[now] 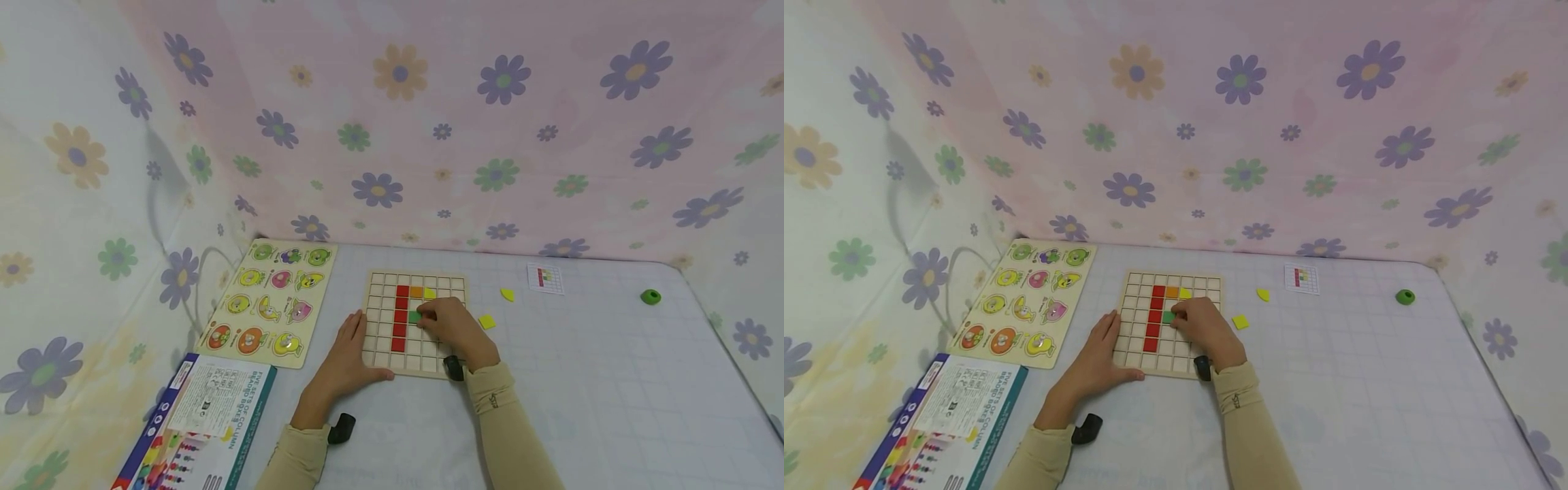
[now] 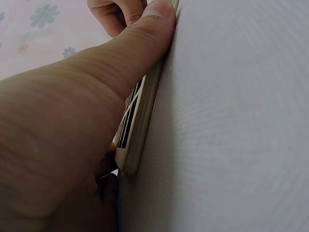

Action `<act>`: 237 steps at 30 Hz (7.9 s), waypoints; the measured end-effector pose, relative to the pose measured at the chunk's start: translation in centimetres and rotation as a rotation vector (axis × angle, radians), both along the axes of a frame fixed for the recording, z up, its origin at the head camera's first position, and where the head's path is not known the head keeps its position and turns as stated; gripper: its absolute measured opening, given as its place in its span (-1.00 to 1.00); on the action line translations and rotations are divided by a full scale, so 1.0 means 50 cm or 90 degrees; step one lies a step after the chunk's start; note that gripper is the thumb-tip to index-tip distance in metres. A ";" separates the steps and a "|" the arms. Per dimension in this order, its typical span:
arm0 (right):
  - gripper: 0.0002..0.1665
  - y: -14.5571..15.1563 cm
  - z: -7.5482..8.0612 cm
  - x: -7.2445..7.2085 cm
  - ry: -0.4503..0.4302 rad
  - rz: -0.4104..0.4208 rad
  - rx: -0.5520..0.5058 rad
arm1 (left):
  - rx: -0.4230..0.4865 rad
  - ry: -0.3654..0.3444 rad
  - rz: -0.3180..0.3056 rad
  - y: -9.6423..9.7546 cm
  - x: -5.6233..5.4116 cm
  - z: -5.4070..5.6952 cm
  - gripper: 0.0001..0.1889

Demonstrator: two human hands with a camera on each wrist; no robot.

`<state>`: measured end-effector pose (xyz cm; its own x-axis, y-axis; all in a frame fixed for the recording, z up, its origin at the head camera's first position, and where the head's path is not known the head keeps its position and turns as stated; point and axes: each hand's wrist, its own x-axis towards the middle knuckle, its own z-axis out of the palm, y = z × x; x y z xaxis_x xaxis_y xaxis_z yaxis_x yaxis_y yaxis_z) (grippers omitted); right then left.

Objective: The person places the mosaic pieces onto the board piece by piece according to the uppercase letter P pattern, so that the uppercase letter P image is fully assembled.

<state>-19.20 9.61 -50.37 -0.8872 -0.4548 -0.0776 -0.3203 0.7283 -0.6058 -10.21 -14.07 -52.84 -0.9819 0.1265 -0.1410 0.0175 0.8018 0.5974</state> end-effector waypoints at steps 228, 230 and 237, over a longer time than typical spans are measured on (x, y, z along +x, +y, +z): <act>-0.70 0.027 0.008 -0.010 0.058 0.054 0.064 | 0.010 0.009 0.000 -0.003 -0.002 -0.006 0.38; -0.71 0.027 0.010 -0.009 0.051 0.047 0.058 | 0.011 0.010 -0.002 -0.003 -0.003 -0.005 0.38; -0.70 0.025 0.008 -0.009 0.029 0.026 0.044 | 0.007 0.013 -0.003 -0.003 -0.002 -0.002 0.38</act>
